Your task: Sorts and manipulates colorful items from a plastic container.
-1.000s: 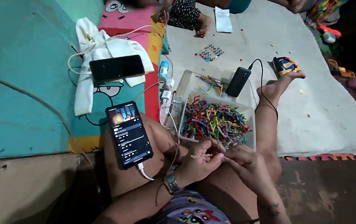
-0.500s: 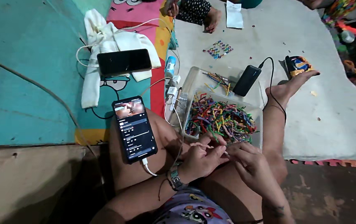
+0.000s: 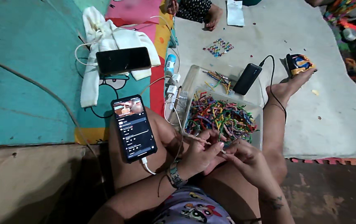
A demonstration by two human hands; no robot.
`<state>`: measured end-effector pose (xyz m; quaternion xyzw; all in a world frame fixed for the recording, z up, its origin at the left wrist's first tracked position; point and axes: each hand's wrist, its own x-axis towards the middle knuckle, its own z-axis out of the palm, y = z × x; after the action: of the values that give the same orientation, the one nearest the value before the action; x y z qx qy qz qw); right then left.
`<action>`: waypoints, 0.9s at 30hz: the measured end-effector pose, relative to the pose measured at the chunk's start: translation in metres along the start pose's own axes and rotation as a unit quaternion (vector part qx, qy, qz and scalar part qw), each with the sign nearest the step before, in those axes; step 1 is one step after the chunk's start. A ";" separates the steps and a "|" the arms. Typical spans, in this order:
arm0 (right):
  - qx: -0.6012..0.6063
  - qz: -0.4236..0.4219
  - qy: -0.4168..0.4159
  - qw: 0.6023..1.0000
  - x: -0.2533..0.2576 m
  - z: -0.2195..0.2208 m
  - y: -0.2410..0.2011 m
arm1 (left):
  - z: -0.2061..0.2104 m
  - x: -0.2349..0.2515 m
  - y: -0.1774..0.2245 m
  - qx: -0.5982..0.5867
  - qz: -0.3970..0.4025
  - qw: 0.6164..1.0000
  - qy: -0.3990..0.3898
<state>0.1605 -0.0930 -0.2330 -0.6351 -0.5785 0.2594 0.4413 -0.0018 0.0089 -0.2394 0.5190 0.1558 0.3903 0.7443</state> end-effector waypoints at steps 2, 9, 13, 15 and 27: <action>-0.008 -0.017 -0.019 1.000 -0.001 0.001 -0.001 | 0.000 -0.003 -0.001 0.010 0.013 1.000 -0.011; -0.073 -0.028 -0.031 0.996 -0.004 -0.006 -0.019 | -0.001 -0.009 0.005 0.098 -0.017 0.995 -0.026; -0.056 -0.040 -0.033 0.997 -0.006 -0.008 -0.019 | -0.004 -0.010 -0.002 0.090 0.006 0.995 -0.050; -0.041 -0.037 -0.019 0.998 -0.009 -0.006 -0.021 | -0.007 -0.011 -0.009 0.090 0.031 0.994 -0.055; 0.015 0.016 0.025 0.999 -0.021 0.016 -0.026 | -0.014 -0.017 -0.003 0.049 -0.034 0.993 -0.100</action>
<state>0.1303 -0.1108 -0.2221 -0.6441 -0.5529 0.2593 0.4607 -0.0208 0.0051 -0.2505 0.5858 0.1174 0.3025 0.7426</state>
